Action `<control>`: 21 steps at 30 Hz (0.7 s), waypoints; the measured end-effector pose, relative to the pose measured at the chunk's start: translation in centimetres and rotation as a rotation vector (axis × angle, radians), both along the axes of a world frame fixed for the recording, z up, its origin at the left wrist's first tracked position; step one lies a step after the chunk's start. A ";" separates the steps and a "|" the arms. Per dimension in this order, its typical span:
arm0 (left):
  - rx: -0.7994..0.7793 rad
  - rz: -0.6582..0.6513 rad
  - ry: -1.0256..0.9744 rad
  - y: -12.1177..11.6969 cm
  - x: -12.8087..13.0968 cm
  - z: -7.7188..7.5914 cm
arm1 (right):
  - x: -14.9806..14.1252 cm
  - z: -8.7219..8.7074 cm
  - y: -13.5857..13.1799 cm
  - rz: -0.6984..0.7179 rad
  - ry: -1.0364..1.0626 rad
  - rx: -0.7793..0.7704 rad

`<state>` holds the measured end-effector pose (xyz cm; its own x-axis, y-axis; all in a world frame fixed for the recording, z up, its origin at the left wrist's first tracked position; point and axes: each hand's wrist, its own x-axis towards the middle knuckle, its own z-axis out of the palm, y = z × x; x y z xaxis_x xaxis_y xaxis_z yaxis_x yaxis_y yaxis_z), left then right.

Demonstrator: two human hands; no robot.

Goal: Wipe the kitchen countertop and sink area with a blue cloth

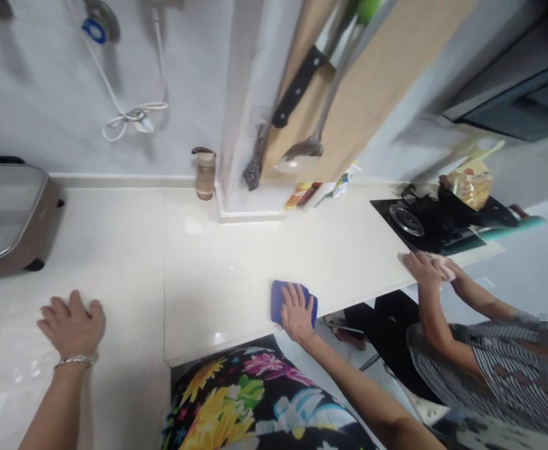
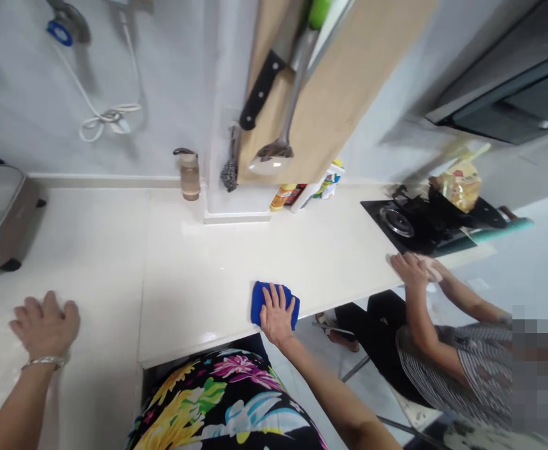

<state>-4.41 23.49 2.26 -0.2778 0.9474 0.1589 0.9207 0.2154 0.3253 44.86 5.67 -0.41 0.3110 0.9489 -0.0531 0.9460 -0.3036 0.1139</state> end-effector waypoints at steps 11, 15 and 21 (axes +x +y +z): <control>0.189 -0.002 -0.051 -0.2 -0.1 -3.3 | -11.1 1.6 7.9 0.319 0.093 -0.052; 0.193 -0.001 -0.093 -0.3 -0.1 -3.3 | -15.7 2.4 11.5 0.440 0.151 -0.100; 0.144 0.038 -0.122 -0.4 0.0 -2.8 | -22.4 2.8 14.4 0.572 0.168 -0.159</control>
